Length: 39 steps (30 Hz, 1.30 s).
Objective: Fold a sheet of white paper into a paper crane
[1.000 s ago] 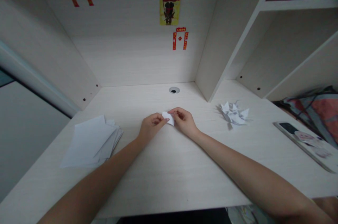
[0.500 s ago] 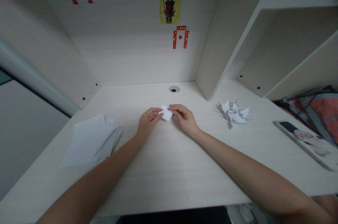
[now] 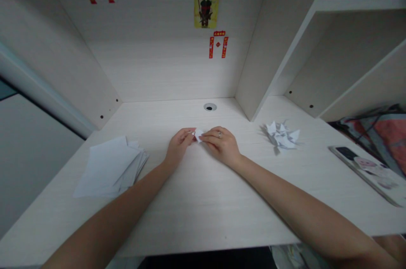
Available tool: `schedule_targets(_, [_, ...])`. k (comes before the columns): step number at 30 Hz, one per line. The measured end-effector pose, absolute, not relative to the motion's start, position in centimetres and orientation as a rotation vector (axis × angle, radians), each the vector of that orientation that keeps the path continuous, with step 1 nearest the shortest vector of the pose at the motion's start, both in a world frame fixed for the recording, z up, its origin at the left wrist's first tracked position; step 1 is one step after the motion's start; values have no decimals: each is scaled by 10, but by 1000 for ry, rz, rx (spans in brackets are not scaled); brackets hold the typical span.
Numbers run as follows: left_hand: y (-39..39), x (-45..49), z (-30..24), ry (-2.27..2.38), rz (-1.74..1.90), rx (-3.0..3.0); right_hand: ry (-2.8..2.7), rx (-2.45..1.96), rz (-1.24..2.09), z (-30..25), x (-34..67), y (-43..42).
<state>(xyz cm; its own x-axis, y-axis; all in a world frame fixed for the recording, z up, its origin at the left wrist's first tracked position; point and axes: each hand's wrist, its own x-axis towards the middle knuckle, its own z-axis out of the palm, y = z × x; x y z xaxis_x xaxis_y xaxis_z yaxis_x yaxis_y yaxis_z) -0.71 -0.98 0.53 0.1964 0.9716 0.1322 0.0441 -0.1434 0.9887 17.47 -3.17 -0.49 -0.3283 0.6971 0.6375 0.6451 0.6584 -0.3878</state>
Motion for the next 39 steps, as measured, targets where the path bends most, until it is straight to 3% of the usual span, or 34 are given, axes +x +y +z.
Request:
schedule_targets(28, [-9,-8,6,964,1129,1340,-1561,-952,713,-14,164,-25])
schedule_targets(39, [-15,-5,7,984,1122,1452,-1728,-1049,373,-10,163,-32])
